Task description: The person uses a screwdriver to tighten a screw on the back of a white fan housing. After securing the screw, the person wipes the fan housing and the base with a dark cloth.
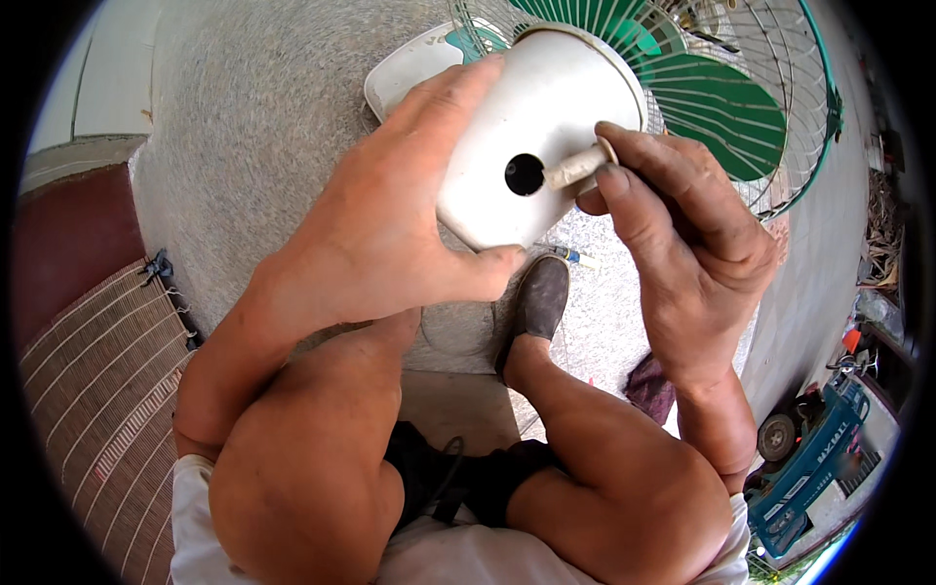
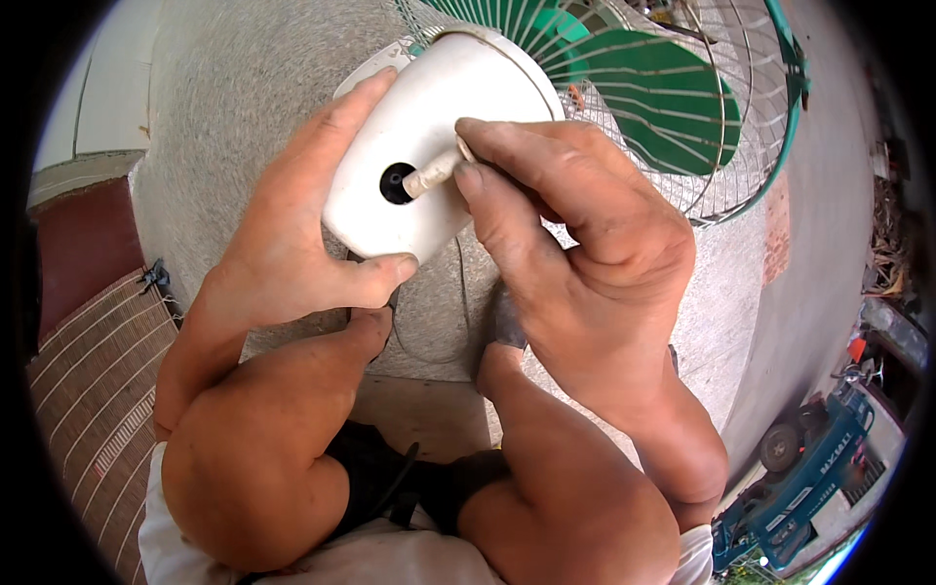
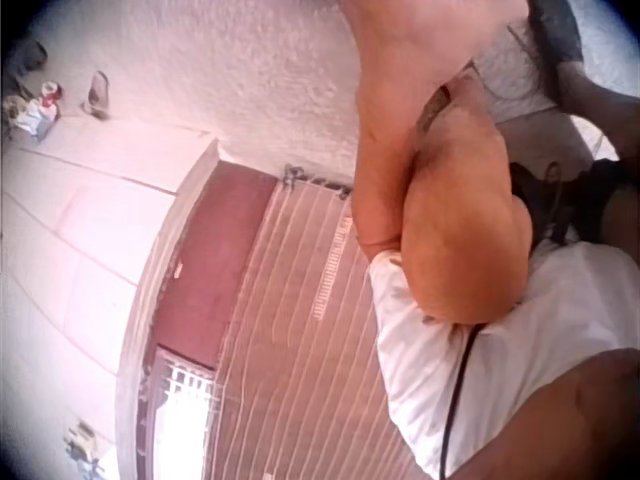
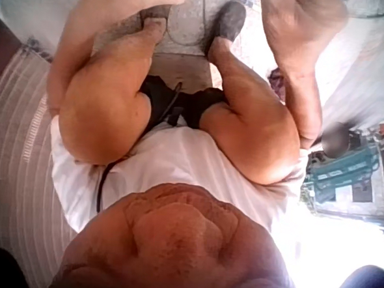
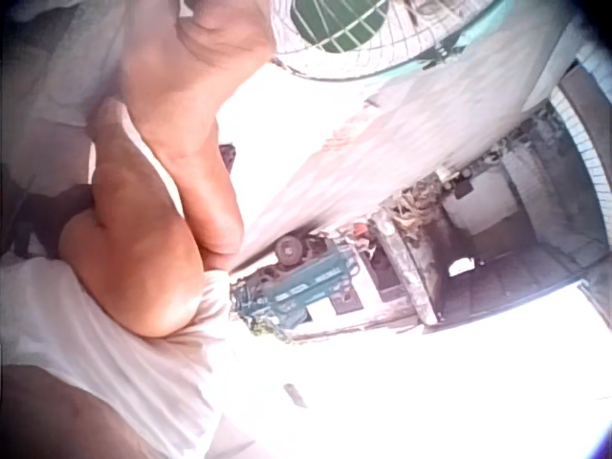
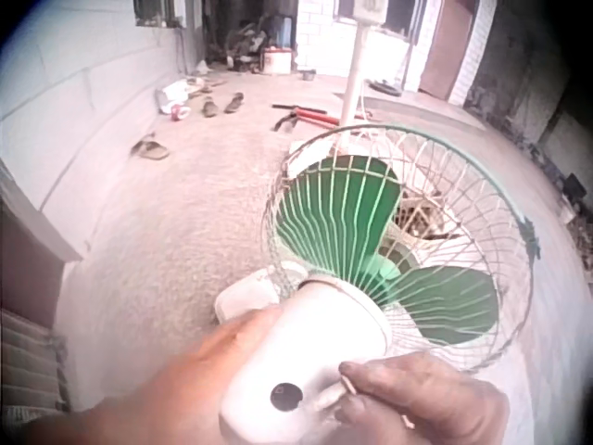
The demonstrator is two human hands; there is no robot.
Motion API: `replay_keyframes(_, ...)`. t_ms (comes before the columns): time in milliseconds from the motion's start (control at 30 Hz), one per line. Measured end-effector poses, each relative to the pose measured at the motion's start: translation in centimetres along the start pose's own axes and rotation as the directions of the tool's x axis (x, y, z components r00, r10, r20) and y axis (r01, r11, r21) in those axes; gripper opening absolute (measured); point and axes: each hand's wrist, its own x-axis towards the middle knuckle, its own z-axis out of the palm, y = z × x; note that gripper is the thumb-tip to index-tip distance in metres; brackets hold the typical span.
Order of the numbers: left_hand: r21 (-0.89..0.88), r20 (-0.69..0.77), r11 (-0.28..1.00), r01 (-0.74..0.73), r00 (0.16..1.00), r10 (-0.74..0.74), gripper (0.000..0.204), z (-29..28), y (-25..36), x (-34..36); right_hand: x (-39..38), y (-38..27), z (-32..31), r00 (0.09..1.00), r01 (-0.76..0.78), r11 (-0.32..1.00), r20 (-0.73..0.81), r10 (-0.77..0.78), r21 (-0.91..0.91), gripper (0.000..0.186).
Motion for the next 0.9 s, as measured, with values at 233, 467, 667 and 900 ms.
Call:
replay_keyframes(233,-0.042,-0.047,0.999,-0.018,0.999,0.016,0.099,0.0,-0.2,-0.2,0.9,-1.4,1.0,0.983,0.181,0.927,0.030,-0.181,-0.328,0.022)
replay_keyframes(467,-0.013,-0.068,1.000,-0.027,0.997,0.026,0.100,-0.2,-0.4,-0.1,1.3,-0.8,1.8,0.908,0.390,0.804,0.040,-0.418,-0.450,0.023)
replay_keyframes(667,-0.028,-0.042,0.999,0.028,0.999,-0.029,0.099,-0.3,-0.1,-0.2,1.3,-0.4,2.1,0.855,0.477,0.692,0.102,-0.509,-0.542,0.026)
replay_keyframes(900,-0.005,-0.067,1.000,0.004,0.998,-0.004,0.100,-0.2,-0.5,-0.2,1.7,-0.4,2.3,0.823,0.528,0.640,0.152,-0.547,-0.558,0.026)
